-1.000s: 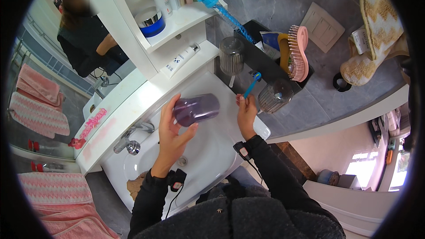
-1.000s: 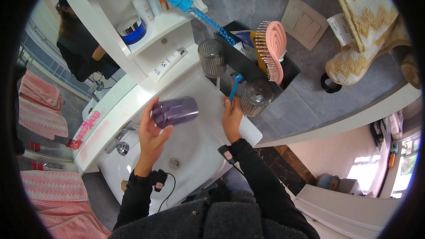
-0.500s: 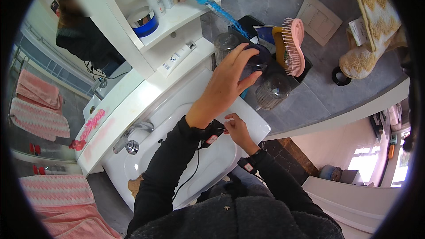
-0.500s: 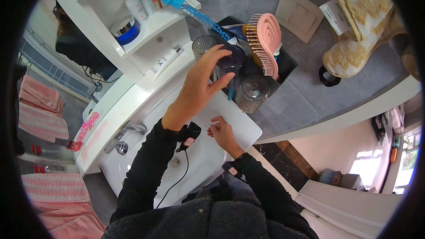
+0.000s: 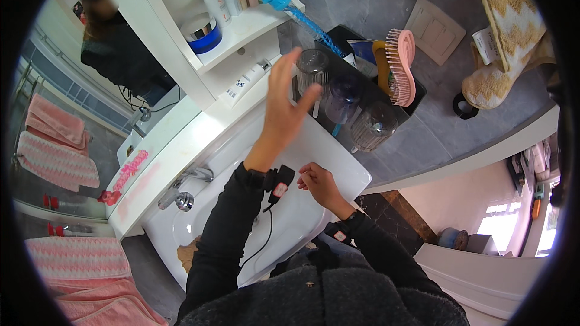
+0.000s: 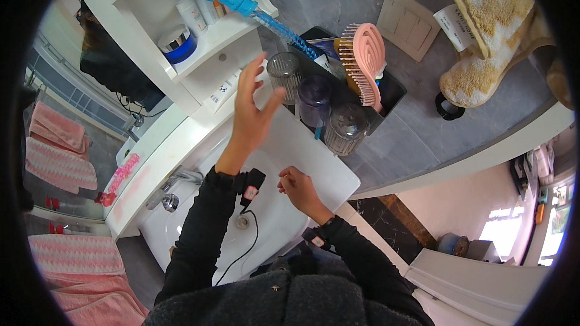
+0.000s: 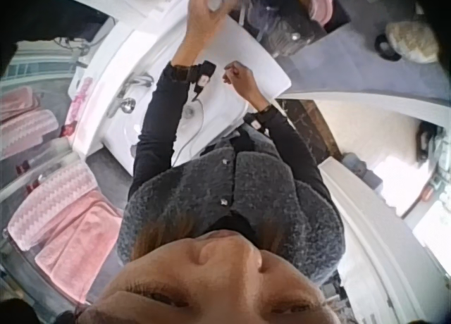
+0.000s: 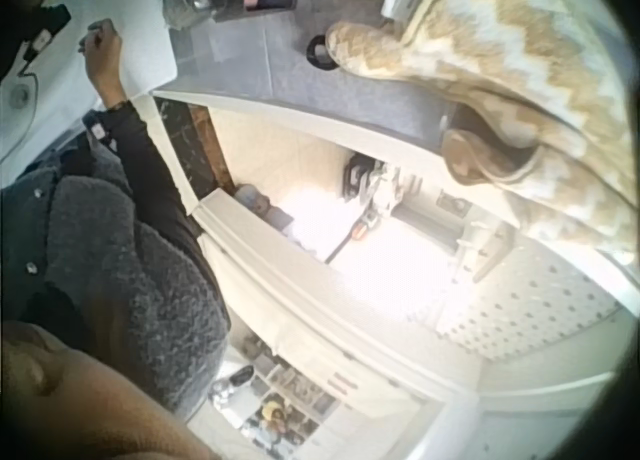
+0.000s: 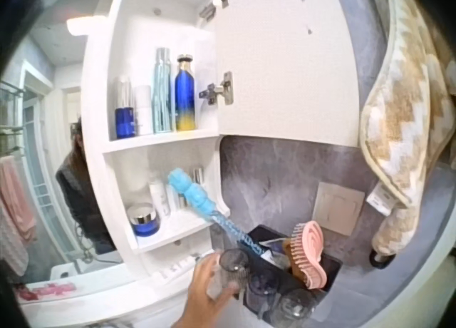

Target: The person wipes a hairdryer, rinses and wipes a purple cup, rinses and wipes a small black object, and rinses and wipes a clear cup using a cloth and running water at a bathroom sink. The person places the cleaned items back on the countertop.

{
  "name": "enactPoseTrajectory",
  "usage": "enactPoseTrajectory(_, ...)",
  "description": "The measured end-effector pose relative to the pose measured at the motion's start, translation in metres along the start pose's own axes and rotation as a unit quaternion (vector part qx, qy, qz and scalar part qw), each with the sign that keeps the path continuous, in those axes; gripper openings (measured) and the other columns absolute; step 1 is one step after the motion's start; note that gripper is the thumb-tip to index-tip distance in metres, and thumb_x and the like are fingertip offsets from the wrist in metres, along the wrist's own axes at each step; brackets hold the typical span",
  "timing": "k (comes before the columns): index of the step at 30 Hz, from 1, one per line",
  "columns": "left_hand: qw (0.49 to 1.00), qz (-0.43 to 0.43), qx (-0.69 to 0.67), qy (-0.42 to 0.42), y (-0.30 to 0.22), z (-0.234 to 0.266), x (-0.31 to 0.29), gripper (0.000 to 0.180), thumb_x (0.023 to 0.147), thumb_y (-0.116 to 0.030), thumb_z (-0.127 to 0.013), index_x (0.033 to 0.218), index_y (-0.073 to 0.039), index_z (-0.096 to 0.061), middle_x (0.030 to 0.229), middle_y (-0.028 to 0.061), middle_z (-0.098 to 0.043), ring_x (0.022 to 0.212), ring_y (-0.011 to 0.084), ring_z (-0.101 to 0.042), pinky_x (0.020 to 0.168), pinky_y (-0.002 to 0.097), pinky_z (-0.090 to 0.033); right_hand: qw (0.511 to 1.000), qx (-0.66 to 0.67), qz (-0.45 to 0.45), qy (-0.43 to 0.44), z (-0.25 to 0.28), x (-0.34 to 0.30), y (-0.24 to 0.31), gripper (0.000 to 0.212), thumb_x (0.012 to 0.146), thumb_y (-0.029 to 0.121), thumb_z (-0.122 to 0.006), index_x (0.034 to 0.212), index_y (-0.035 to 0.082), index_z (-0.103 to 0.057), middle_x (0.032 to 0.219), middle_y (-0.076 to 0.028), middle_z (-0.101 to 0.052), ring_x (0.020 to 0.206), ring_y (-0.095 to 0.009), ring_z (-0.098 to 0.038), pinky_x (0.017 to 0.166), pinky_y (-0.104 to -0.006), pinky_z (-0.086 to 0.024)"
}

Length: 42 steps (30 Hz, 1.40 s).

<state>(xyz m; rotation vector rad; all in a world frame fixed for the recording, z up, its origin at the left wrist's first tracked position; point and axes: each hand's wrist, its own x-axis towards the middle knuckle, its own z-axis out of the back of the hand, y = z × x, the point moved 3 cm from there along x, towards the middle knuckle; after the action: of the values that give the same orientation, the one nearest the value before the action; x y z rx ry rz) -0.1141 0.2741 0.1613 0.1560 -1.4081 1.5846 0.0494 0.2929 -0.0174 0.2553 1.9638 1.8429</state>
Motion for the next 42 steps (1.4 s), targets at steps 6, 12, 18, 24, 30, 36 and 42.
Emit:
enactPoseTrajectory(6,0.987,0.121,-0.066,0.088,0.039,-0.013,0.020,0.078,0.075,-0.013,-0.082,0.141,0.000,-0.042,0.132,0.0129,-0.056,0.123,0.0204,-0.053,0.106,0.0366,-0.040,0.983,-0.143,0.112,-0.026,-0.009,-0.016,0.050,0.014,0.089,0.001,-0.059,0.103,-0.001,-0.059,0.094,-0.015,-0.065,0.085,-0.026,-0.067,0.074,-0.0358,-0.054)
enactPoseTrajectory(12,0.967,0.113,-0.215,0.073,0.032,-0.016,0.035,0.062,0.071,0.000,-0.083,0.125,0.006,-0.053,0.114,0.0097,-0.066,0.106,0.0164,-0.063,0.094,0.0294,-0.050,0.772,-0.467,0.404,-0.149,-0.013,-0.038,0.146,0.034,0.080,-0.001,-0.064,0.114,-0.002,-0.060,0.126,-0.017,-0.055,0.120,-0.035,-0.052,0.100,-0.0437,-0.045)
enactPoseTrajectory(18,0.950,0.119,-0.287,-0.016,0.007,0.015,0.046,0.060,0.073,-0.002,-0.082,0.126,0.005,-0.053,0.117,0.0098,-0.065,0.105,0.0152,-0.063,0.093,0.0301,-0.050,0.725,-0.504,0.419,-0.210,0.003,-0.029,0.198,0.030,0.080,-0.002,-0.063,0.110,-0.003,-0.062,0.118,-0.016,-0.059,0.117,-0.036,-0.054,0.097,-0.0427,-0.046)
enactPoseTrajectory(24,0.922,0.229,-0.304,-0.070,-0.008,0.072,-0.012,0.051,0.086,-0.015,-0.074,0.130,-0.004,-0.050,0.118,0.0065,-0.063,0.108,0.0169,-0.062,0.091,0.0326,-0.051,0.828,-0.420,0.345,-0.138,-0.007,-0.039,0.165,0.038,0.083,0.004,-0.067,0.118,-0.004,-0.057,0.115,-0.018,-0.060,0.105,-0.034,-0.059,0.085,-0.0409,-0.052)
enactPoseTrajectory(30,0.806,0.305,-0.506,-0.047,-0.015,0.077,-0.088,0.043,0.099,-0.026,-0.056,0.134,-0.004,-0.045,0.124,0.0103,-0.061,0.112,0.0210,-0.062,0.096,0.0401,-0.051,0.983,-0.060,0.169,-0.042,-0.019,-0.032,0.137,0.078,0.090,0.005,-0.066,0.152,0.003,-0.019,0.141,-0.024,-0.045,0.123,-0.033,-0.053,0.101,-0.0396,-0.045)
enactPoseTrajectory(36,0.859,0.259,-0.439,-0.047,-0.030,0.081,-0.128,0.070,0.076,0.004,-0.078,0.134,-0.006,-0.040,0.132,0.0084,-0.050,0.122,0.0204,-0.051,0.102,0.0351,-0.044,0.974,0.113,0.192,0.033,-0.038,-0.039,0.144,0.086,0.090,0.001,-0.063,0.156,0.005,-0.008,0.147,-0.020,-0.039,0.133,-0.027,-0.044,0.110,-0.0369,-0.036)
enactPoseTrajectory(42,0.960,0.098,-0.261,-0.014,-0.059,0.095,-0.141,0.080,0.066,-0.001,-0.087,0.133,-0.008,-0.044,0.133,0.0101,-0.050,0.122,0.0227,-0.051,0.100,0.0355,-0.045,0.956,0.223,0.175,0.080,-0.046,-0.047,0.157,0.095,0.079,0.001,-0.074,0.153,0.004,-0.014,0.143,-0.015,-0.042,0.129,-0.023,-0.047,0.109,-0.0351,-0.038)
